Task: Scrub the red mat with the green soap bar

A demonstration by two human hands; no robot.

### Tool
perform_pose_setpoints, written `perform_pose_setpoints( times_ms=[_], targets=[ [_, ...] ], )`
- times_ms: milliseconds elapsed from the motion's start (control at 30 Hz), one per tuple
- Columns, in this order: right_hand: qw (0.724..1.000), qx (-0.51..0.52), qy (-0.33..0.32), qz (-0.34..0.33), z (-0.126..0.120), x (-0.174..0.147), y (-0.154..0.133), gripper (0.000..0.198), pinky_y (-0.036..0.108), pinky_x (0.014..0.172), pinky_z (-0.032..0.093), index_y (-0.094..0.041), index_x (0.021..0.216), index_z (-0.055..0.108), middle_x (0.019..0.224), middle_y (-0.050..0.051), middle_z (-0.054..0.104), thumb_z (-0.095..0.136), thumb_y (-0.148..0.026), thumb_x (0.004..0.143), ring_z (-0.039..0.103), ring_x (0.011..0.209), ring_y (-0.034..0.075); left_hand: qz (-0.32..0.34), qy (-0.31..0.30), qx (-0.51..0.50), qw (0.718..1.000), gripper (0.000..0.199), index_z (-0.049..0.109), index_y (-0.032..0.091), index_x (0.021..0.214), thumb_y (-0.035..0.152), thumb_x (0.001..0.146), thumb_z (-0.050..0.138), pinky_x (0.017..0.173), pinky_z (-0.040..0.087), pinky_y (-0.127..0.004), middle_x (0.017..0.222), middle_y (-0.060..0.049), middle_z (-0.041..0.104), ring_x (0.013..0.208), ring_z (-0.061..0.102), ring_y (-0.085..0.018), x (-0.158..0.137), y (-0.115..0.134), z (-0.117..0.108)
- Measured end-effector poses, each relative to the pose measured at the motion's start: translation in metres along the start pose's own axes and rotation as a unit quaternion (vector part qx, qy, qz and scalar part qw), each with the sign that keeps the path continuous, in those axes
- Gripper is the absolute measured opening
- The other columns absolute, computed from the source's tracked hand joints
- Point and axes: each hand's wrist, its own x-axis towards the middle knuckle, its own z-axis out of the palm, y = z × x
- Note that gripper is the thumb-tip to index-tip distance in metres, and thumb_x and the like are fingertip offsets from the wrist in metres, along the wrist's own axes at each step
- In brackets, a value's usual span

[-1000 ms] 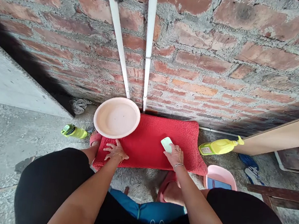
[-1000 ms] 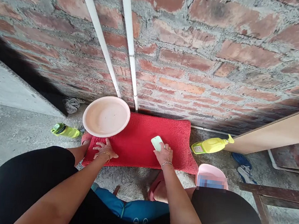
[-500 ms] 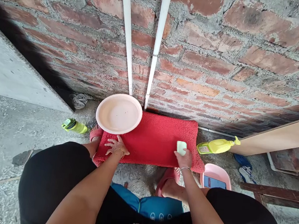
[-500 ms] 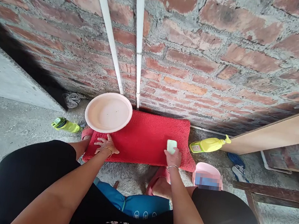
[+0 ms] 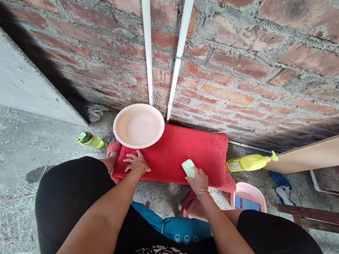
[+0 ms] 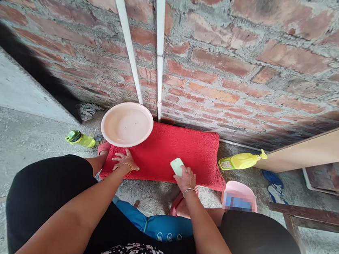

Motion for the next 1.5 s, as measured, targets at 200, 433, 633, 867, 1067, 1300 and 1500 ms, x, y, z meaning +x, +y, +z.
perform_pose_setpoints(
  times_ms=[200,433,633,867,1067,1300,1500],
  targets=[
    [0.979,0.045,0.012,0.199,-0.016,-0.002,0.060,0.070,0.042,0.091,0.042,-0.024,0.133,0.046,0.122,0.011,0.060,0.060,-0.061,0.076,0.059,0.110,0.029,0.006,0.002,0.000,1.000,0.139,-0.002,0.027,0.154,0.049,0.049,0.086,0.084,0.043,-0.074,0.158,-0.031,0.001,0.140,0.007,-0.058,-0.003,-0.001,-0.002],
    [0.969,0.111,0.017,0.221,-0.018,0.002,0.033,0.071,0.034,0.081,0.046,-0.021,0.129,0.047,0.118,0.012,0.062,0.064,-0.059,0.072,0.062,0.101,0.025,0.009,-0.013,0.001,1.000,0.138,-0.001,0.028,0.154,0.046,0.050,0.087,0.087,0.043,-0.073,0.158,-0.031,0.001,0.140,0.008,-0.057,-0.008,-0.002,-0.008],
    [0.998,0.014,-0.014,-0.056,-0.003,-0.005,-0.093,0.063,0.033,0.091,0.039,-0.025,0.127,0.051,0.119,0.008,0.059,0.069,-0.051,0.073,0.056,0.109,0.023,0.011,0.001,0.006,1.000,0.137,0.003,0.029,0.155,0.048,0.048,0.087,0.085,0.044,-0.073,0.158,-0.030,0.005,0.140,0.010,-0.058,-0.006,-0.004,-0.002],
    [0.983,-0.071,-0.041,-0.166,0.014,-0.012,-0.123,0.058,0.036,0.095,0.032,-0.028,0.129,0.050,0.119,0.008,0.056,0.067,-0.044,0.076,0.051,0.110,0.023,0.013,-0.008,0.016,1.000,0.137,0.002,0.029,0.154,0.047,0.048,0.087,0.080,0.046,-0.073,0.158,-0.030,0.002,0.140,0.008,-0.059,-0.001,-0.004,0.000],
    [0.998,-0.058,-0.031,0.019,-0.008,-0.007,-0.030,0.063,0.034,0.090,0.037,-0.027,0.131,0.048,0.120,0.008,0.055,0.066,-0.050,0.076,0.054,0.111,0.024,0.010,-0.013,0.019,1.000,0.136,0.000,0.028,0.154,0.049,0.051,0.085,0.081,0.046,-0.073,0.158,-0.030,0.001,0.140,0.010,-0.058,0.001,-0.004,-0.001],
    [0.988,-0.039,-0.059,0.140,-0.052,-0.022,0.035,0.060,0.035,0.085,0.040,-0.022,0.133,0.045,0.123,0.009,0.055,0.060,-0.045,0.079,0.056,0.110,0.027,0.073,0.055,0.052,0.994,0.116,0.011,0.028,0.155,0.045,0.062,0.080,0.091,0.043,-0.069,0.160,-0.025,0.012,0.142,0.017,-0.051,-0.022,0.001,-0.003],
    [0.986,-0.077,-0.085,-0.120,-0.081,-0.031,-0.002,0.046,0.035,0.093,0.034,-0.024,0.113,0.058,0.117,0.005,0.058,0.068,-0.031,0.068,0.051,0.112,0.023,0.468,0.054,0.075,0.879,0.111,0.011,0.032,0.155,0.051,0.066,0.075,0.112,0.025,-0.060,0.164,-0.012,0.002,0.149,0.005,-0.037,-0.091,0.037,-0.007]
  ],
)
